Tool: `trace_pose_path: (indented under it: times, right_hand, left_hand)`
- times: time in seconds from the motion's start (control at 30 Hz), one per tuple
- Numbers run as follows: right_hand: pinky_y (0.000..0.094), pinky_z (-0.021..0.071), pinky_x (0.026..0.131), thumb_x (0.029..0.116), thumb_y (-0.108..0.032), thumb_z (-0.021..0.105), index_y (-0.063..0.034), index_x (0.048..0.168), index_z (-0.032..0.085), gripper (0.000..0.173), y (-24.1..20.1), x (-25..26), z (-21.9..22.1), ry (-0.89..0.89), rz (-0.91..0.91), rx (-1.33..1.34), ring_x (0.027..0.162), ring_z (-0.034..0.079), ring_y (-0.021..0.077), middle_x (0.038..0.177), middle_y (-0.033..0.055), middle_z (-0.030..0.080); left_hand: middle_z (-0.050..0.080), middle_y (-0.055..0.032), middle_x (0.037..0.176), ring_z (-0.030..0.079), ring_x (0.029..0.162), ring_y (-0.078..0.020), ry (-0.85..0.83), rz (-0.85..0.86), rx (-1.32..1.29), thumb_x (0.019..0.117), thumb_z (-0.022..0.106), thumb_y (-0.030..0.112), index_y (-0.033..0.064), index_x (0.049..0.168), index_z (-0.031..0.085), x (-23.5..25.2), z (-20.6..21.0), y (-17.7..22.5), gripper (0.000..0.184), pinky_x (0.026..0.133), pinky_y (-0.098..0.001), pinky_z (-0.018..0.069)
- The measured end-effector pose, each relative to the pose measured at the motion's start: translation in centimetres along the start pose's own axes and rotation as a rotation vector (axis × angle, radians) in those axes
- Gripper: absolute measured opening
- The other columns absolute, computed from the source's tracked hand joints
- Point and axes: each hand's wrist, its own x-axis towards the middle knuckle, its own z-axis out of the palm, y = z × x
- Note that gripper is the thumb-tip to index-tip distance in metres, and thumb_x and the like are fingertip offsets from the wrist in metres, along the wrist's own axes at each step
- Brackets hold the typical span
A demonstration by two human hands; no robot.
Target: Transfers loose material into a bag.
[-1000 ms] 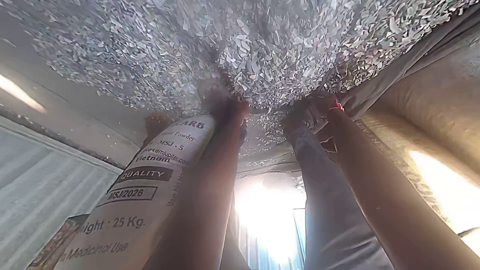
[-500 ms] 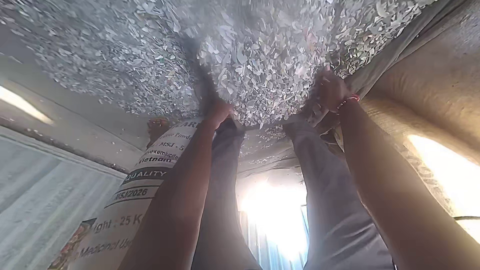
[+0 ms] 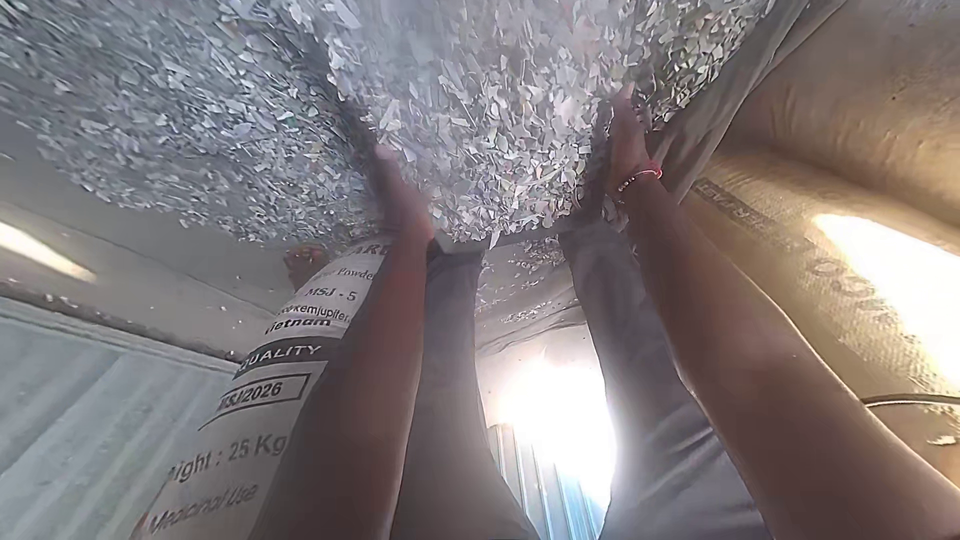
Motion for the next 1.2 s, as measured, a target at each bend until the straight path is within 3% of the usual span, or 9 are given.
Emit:
trace_pose_path:
  times: [0.17, 0.23, 0.33, 0.43, 0.63, 0.83, 0.9, 1.03, 1.2]
  right_hand:
    - [0.0352, 0.0346, 0.119, 0.1079, -0.052, 0.029, -0.0022, 0.157, 0.033, 0.07, -1.0, -8.6, -4.7, -0.054, -0.221, 0.0, 0.146, 0.038, 0.0132, 0.161, 0.0132, 0.037]
    - [0.0284, 0.0413, 0.112, 0.1043, -0.058, 0.034, -0.0002, 0.153, 0.033, 0.075, -1.9, -12.7, -6.8, -0.093, -0.329, 0.107, 0.134, 0.047, 0.0058, 0.149, 0.0069, 0.048]
    - [0.0288, 0.0482, 0.107, 0.0946, -0.074, 0.045, -0.0067, 0.145, 0.041, 0.084, -5.0, -18.0, -8.5, -0.169, -0.468, 0.246, 0.126, 0.056, 0.0032, 0.137, -0.001, 0.059]
    - [0.0332, 0.0313, 0.122, 0.1036, -0.062, 0.031, 0.0014, 0.158, 0.028, 0.084, -8.2, -25.1, -10.7, -0.246, -0.472, 0.102, 0.148, 0.036, 0.0118, 0.162, 0.0137, 0.036]
    - [0.0384, 0.0297, 0.123, 0.1051, -0.058, 0.038, -0.01, 0.162, 0.027, 0.075, -14.4, -38.5, -14.9, -0.365, -0.375, -0.136, 0.15, 0.034, 0.0131, 0.166, 0.0087, 0.032]
    - [0.0438, 0.0337, 0.119, 0.1044, -0.055, 0.047, -0.0096, 0.158, 0.036, 0.071, -14.1, -47.1, -17.1, -0.395, -0.328, -0.335, 0.145, 0.041, 0.0196, 0.16, 0.0117, 0.041]
    - [0.0489, 0.0427, 0.109, 0.101, -0.063, 0.048, -0.013, 0.156, 0.04, 0.075, -12.7, -48.8, -16.9, -0.391, -0.327, -0.426, 0.134, 0.05, 0.0236, 0.152, 0.0128, 0.05]
    - [0.0341, 0.0493, 0.093, 0.1094, -0.045, 0.042, -0.004, 0.144, 0.048, 0.054, -10.3, -51.7, -14.5, -0.381, -0.406, -0.532, 0.108, 0.059, 0.0124, 0.128, 0.0108, 0.06]
    - [0.0444, 0.044, 0.104, 0.11, -0.047, 0.038, -0.0007, 0.147, 0.048, 0.06, -7.5, -54.8, -9.7, -0.359, -0.443, -0.754, 0.123, 0.056, 0.0219, 0.143, 0.0184, 0.055]
  left_hand:
    - [0.027, -0.0117, 0.166, 0.029, 0.152, -0.0163, 0.085, 0.165, -0.14, 0.1067, 0.016, 0.059, 0.0077, 0.162, 0.016, -12.2, -2.8, 2.3, 0.076, 0.125, -0.0387, 0.0263]
    - [0.032, -0.0126, 0.162, 0.033, 0.149, -0.0139, 0.123, 0.242, -0.239, 0.1088, 0.011, 0.048, 0.0037, 0.16, 0.016, -17.4, -4.8, 4.0, 0.068, 0.123, -0.0353, 0.0293]
    - [0.059, -0.0048, 0.128, 0.058, 0.12, -0.0108, 0.15, 0.214, -0.359, 0.1064, 0.004, 0.038, 0.0087, 0.141, 0.041, -22.4, -7.3, 7.6, 0.059, 0.102, -0.0363, 0.0502]
    - [0.053, -0.0027, 0.146, 0.051, 0.134, -0.0154, 0.023, 0.168, -0.299, 0.1055, -0.001, 0.053, 0.0186, 0.151, 0.039, -28.4, -10.2, 11.9, 0.07, 0.111, -0.0452, 0.0445]
    - [0.038, -0.0018, 0.163, 0.036, 0.149, -0.0198, 0.144, 0.098, -0.336, 0.1067, 0.012, 0.064, 0.0272, 0.16, 0.032, -41.1, -14.0, 15.4, 0.068, 0.119, -0.0525, 0.0343]
    - [0.026, -0.0078, 0.169, 0.025, 0.155, -0.0223, 0.276, -0.096, -0.439, 0.1104, 0.015, 0.056, 0.0206, 0.163, 0.027, -53.3, -17.5, 11.7, 0.064, 0.124, -0.0512, 0.0261]
    - [0.026, -0.0092, 0.169, 0.026, 0.155, -0.0246, 0.295, -0.172, -0.515, 0.1103, 0.017, 0.056, 0.0201, 0.162, 0.029, -55.6, -18.6, 9.5, 0.065, 0.122, -0.0533, 0.0282]
    - [0.032, -0.0152, 0.166, 0.03, 0.153, -0.0279, 0.284, -0.272, -0.633, 0.1116, 0.016, 0.053, 0.0088, 0.157, 0.038, -58.3, -21.5, 5.6, 0.067, 0.12, -0.0544, 0.0301]
    - [0.043, -0.0182, 0.157, 0.039, 0.146, -0.0276, 0.323, -0.295, -0.783, 0.1121, 0.018, 0.051, 0.0033, 0.147, 0.049, -60.0, -25.2, 1.0, 0.067, 0.118, -0.0522, 0.0317]
